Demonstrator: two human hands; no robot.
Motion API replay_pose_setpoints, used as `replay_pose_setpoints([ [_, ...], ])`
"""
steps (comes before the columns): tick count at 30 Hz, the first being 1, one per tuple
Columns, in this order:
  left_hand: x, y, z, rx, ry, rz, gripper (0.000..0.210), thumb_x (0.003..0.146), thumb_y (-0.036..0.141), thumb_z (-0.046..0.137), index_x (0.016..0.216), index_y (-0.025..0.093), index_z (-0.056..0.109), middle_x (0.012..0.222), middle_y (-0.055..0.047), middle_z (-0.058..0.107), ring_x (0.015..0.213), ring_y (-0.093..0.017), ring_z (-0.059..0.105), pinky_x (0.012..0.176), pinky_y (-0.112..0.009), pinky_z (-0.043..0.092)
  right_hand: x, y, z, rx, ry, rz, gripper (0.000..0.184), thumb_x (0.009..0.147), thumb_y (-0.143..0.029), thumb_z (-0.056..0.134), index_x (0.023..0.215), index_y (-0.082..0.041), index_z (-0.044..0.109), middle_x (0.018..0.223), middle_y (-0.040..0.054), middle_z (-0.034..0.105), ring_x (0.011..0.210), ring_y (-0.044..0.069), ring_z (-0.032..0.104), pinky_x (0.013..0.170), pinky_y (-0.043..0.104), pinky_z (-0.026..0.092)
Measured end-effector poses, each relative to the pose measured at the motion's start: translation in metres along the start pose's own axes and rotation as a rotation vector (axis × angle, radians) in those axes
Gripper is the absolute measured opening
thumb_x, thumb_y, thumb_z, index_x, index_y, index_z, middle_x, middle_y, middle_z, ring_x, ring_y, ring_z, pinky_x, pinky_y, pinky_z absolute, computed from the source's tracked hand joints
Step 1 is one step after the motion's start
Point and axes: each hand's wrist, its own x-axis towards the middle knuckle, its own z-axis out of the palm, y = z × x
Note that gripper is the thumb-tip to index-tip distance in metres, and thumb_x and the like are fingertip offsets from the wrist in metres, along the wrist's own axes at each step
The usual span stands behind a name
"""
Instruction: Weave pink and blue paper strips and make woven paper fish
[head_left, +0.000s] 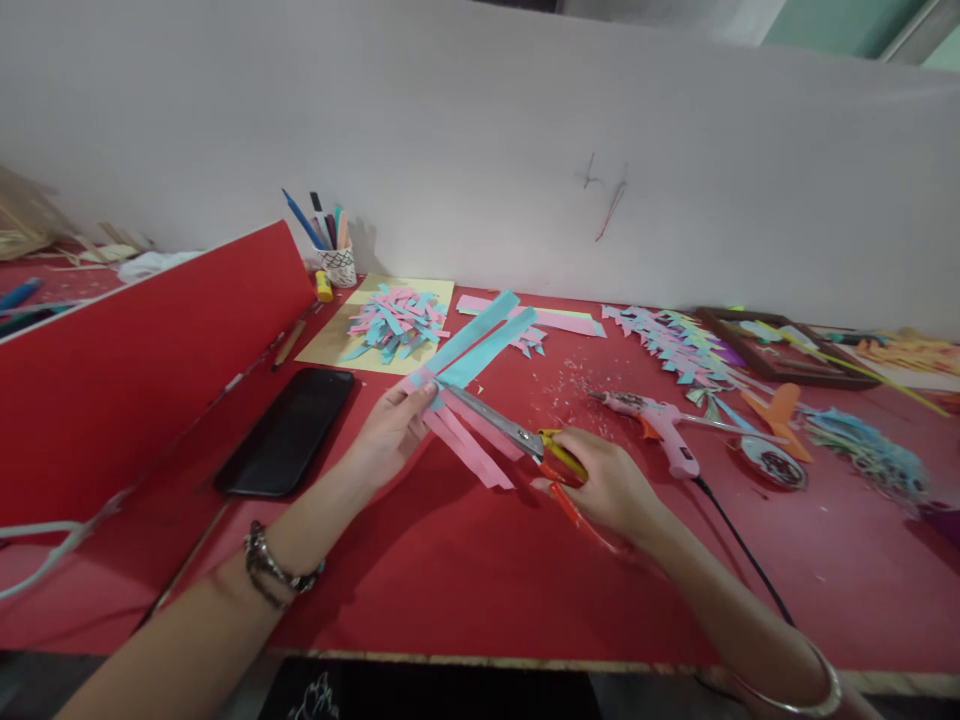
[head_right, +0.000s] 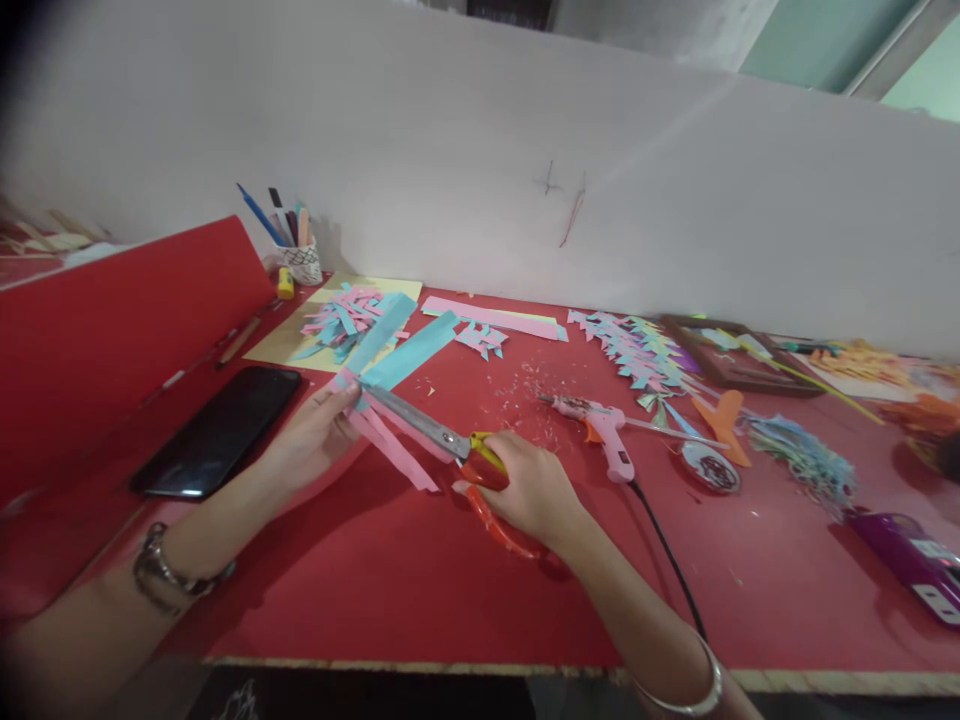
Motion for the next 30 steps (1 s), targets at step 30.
replay_pose_setpoints([
  [30, 0.0059, 0.0046, -0.0058, 0.013, 0.343, -0.023, 0.015, 0.066, 0.006, 0.062, 0.061, 0.017, 0.053, 0.053, 0.008, 0.058, 0.043, -0.004, 0.051, 0.043, -0.014, 0.041, 0.0052, 0.0031, -0.0022, 0.223, 0.168, 0.108, 0.039, 0.071, -0.053, 0.045, 0.057, -0.021, 0.03, 0.051, -0.0061, 0.031, 0.048, 0.008, 0.026, 0.045, 0.021, 0.024],
])
